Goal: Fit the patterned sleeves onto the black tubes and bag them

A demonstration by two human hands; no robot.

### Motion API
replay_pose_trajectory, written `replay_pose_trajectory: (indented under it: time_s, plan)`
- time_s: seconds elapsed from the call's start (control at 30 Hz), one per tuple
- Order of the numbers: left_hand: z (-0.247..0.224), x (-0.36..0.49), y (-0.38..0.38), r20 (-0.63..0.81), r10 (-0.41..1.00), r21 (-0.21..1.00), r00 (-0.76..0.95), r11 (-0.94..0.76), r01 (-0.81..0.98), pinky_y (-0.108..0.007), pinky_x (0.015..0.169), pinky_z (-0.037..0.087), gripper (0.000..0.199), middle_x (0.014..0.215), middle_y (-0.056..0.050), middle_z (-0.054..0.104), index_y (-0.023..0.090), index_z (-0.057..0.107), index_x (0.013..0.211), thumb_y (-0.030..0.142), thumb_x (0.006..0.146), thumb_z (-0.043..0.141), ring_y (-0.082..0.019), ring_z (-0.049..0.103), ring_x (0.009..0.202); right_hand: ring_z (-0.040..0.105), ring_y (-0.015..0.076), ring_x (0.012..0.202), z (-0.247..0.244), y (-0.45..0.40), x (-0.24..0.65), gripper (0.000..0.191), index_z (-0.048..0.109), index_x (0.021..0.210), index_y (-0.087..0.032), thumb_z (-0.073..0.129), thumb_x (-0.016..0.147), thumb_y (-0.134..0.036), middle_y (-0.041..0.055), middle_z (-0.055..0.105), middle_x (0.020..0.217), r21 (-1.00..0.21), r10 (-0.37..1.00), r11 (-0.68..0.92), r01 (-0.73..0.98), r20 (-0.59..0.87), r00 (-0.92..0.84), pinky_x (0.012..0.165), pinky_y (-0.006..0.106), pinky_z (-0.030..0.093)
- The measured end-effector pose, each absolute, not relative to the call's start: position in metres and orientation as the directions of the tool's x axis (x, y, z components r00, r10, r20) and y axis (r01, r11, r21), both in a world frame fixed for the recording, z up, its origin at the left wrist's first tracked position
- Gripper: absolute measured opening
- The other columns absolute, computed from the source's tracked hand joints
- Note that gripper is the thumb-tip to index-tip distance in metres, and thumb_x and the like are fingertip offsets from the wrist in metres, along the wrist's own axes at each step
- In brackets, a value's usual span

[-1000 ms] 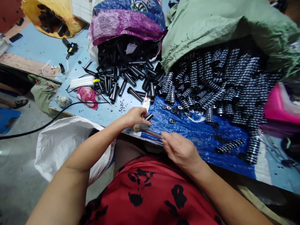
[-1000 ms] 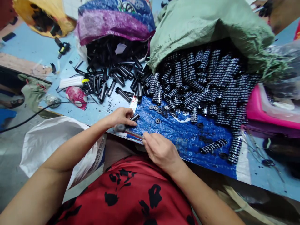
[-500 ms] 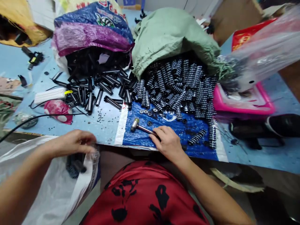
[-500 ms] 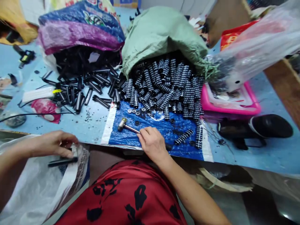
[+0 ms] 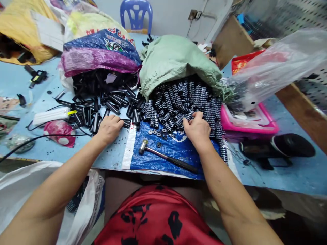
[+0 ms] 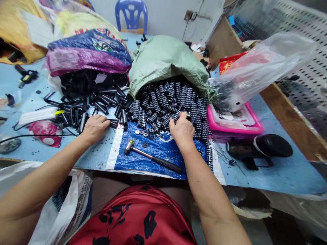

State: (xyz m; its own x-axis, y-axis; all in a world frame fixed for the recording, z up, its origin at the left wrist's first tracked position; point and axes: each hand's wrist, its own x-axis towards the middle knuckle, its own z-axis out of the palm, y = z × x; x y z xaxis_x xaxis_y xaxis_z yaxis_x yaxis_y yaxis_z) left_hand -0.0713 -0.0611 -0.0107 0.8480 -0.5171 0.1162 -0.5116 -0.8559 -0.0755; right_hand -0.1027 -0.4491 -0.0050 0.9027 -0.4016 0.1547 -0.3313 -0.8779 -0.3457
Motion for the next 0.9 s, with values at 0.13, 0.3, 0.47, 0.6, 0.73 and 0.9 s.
replay_pose_trajectory:
  time_s: [0.13,0.3,0.47,0.6,0.73,0.9]
  plan:
    - [-0.003,-0.098,-0.060,0.253,-0.430,0.016,0.867,-0.894,-0.448,-0.044,0.079,0.039,0.025,0.092,-0.016,0.067,0.019,0.068,0.081,0.022,0.096,0.048,-0.030,0.056,0.090,0.065,0.0245,0.073,-0.007,-0.454,-0.107,0.045,0.053,0.117,-0.017,0.070,0.081,-0.039,0.0053,0.071,0.079,-0.545,-0.433,-0.794,-0.269,0.196,0.880,0.081,0.041,0.049]
    - [-0.006,-0.146,-0.053,0.209,-0.128,0.418,0.970,-0.885,-0.207,-0.033,0.068,0.041,0.026,0.075,-0.005,0.066,0.018,0.072,0.100,0.028,0.092,0.049,-0.019,0.056,0.067,0.056,0.0156,0.056,-0.011,-0.445,-0.153,0.053,0.052,0.111,-0.023,0.075,0.074,-0.051,-0.0027,0.063,0.072,-0.967,-0.309,-0.248,-0.049,0.031,0.950,0.056,0.030,0.047]
    - [-0.014,-0.158,-0.045,-0.061,0.068,0.724,0.996,-0.684,0.092,-0.027,0.056,0.035,0.031,0.056,0.001,0.051,0.018,0.061,0.070,0.041,0.089,0.054,-0.014,0.047,0.055,0.062,0.0176,0.066,-0.011,-0.397,-0.193,0.051,0.062,0.103,-0.020,0.052,0.090,-0.069,0.0048,0.065,0.082,-0.853,0.123,0.299,-0.427,-0.409,0.904,0.059,0.034,0.054]
    - [-0.013,-0.157,-0.066,-0.116,0.279,0.931,0.953,-0.304,0.203,-0.022,0.051,0.031,0.034,0.057,0.006,0.050,0.019,0.054,0.079,0.044,0.073,0.077,-0.010,0.043,0.051,0.049,0.0091,0.053,-0.005,-0.367,-0.197,0.056,0.064,0.099,-0.018,0.067,0.083,-0.071,-0.0019,0.057,0.071,-0.775,0.106,0.439,-0.454,-0.457,0.883,0.050,0.023,0.042]
    - [-0.002,-0.181,-0.113,-0.345,0.145,0.935,0.927,0.141,0.325,-0.020,0.047,0.035,0.052,0.063,0.005,0.058,0.018,0.057,0.102,0.055,0.073,0.079,-0.009,0.048,0.047,0.036,0.0049,0.044,-0.002,-0.358,-0.206,0.060,0.066,0.110,-0.019,0.070,0.082,-0.072,-0.0075,0.047,0.059,-0.797,0.063,0.491,-0.352,-0.370,0.927,0.044,0.019,0.029]
    - [0.008,-0.214,-0.173,-0.286,-0.054,0.944,0.957,0.153,0.291,-0.020,0.046,0.035,0.046,0.067,0.002,0.061,0.017,0.061,0.103,0.062,0.091,0.063,-0.007,0.047,0.043,0.040,0.0062,0.044,-0.003,-0.347,-0.220,0.055,0.066,0.109,-0.022,0.067,0.084,-0.072,-0.0068,0.051,0.059,-0.763,-0.044,0.589,-0.267,-0.360,0.932,0.044,0.019,0.034]
